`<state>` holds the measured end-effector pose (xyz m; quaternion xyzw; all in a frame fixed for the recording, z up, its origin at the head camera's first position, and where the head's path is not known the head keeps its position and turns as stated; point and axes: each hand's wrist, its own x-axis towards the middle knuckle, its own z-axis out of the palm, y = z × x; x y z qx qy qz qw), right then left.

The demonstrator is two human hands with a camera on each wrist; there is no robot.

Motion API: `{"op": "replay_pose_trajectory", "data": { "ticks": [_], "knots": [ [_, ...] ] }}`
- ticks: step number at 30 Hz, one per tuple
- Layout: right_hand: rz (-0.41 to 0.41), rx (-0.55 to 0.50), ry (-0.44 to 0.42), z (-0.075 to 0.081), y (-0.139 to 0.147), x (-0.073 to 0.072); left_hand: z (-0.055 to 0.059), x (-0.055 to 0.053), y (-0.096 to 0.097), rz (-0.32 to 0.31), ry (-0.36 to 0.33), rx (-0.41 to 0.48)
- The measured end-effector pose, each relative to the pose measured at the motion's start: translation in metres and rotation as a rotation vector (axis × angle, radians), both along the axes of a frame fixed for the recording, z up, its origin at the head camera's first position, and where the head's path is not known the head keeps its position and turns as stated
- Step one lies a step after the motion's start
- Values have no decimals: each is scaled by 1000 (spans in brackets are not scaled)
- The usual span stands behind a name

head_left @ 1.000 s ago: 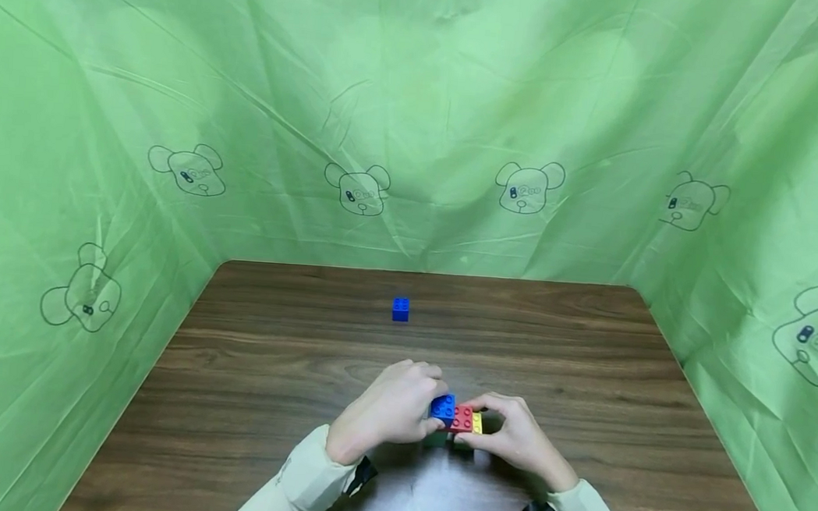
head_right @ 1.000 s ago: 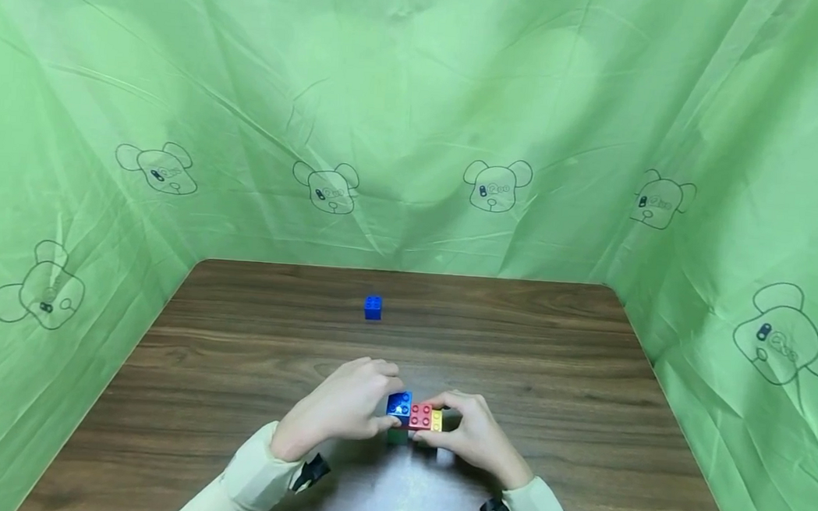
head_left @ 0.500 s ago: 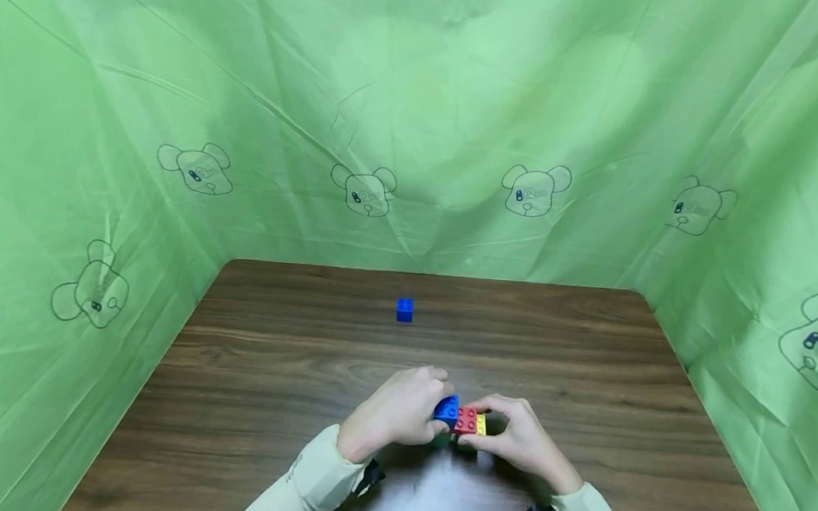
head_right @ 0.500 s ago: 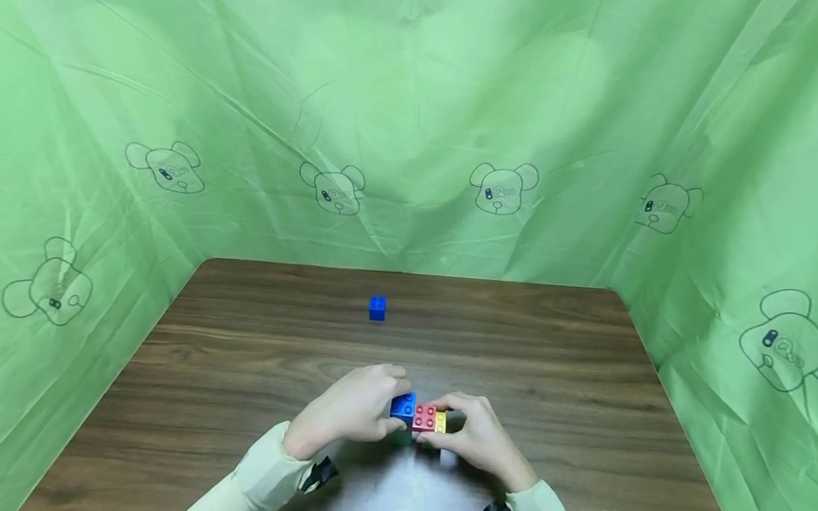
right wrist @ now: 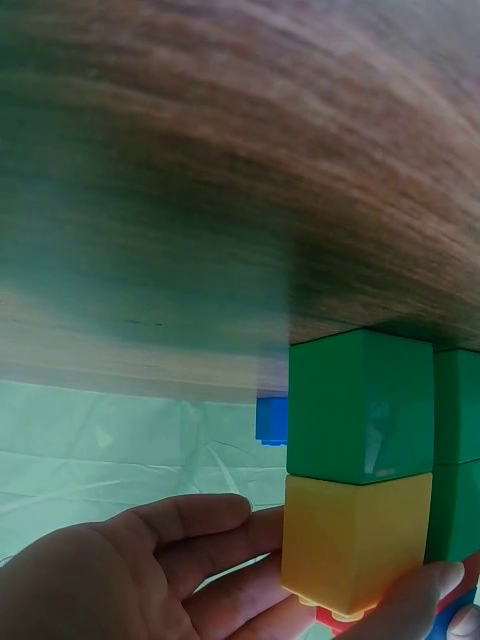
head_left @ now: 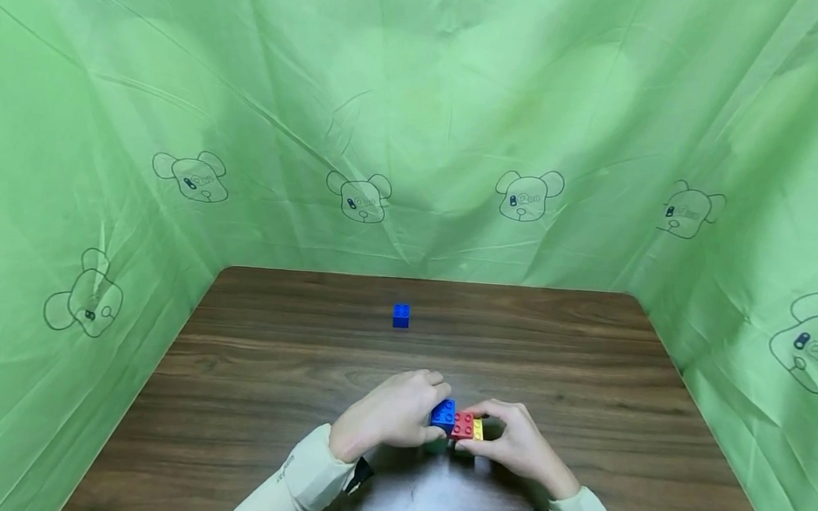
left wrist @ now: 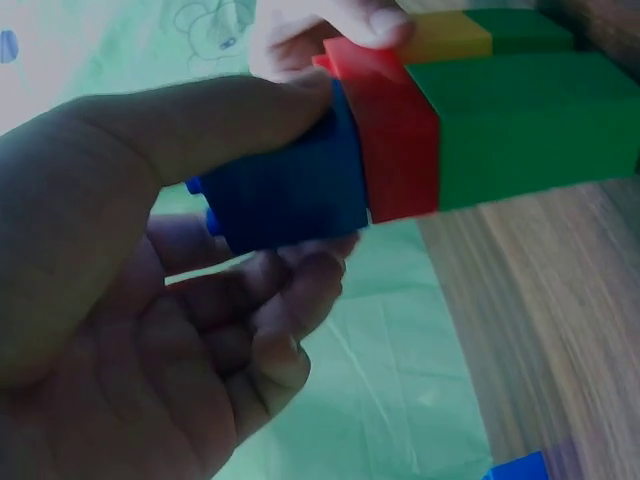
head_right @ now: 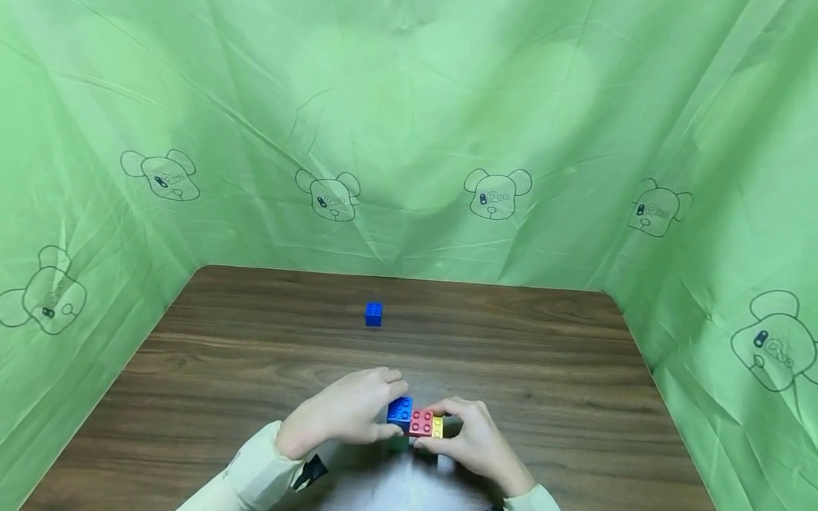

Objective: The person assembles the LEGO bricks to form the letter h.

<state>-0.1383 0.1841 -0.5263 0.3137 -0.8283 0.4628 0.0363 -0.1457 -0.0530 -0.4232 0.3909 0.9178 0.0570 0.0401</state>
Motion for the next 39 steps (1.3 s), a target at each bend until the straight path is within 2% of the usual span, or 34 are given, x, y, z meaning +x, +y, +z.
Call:
{"op": "replay_pose_trajectory", "data": {
  "ticks": [7,15,18,20,22,24,25,27,29,32,35,39],
  "knots": [
    [-7,9,-8,-1,1,0,-3,-9,-5,-58,-65,29],
    [3,-8,-3,0,4,2,3,-19,-7,-130,-152,40],
    [7,-6,23,0,3,2,9,-27,-12,-143,-250,45],
    [15,-5,42,0,3,1,16,-36,-18,-118,-340,53],
    [18,-4,41,0,2,1,22,-50,-25,-76,-399,82],
    [15,0,26,1,2,0,26,-67,-32,-24,-368,115],
    [14,1,18,1,1,0,27,-76,-36,13,-329,128],
    [3,8,-1,2,0,1,26,-96,-42,83,-203,151],
    [-5,9,-13,3,0,2,21,-117,-46,153,-64,137],
    [-13,5,-20,2,1,3,5,-146,-49,219,62,95],
    [-19,6,-25,1,2,3,-15,-167,-50,247,79,46],
    [-20,14,-29,0,1,2,-39,-180,-53,282,51,8]
  ]
}}
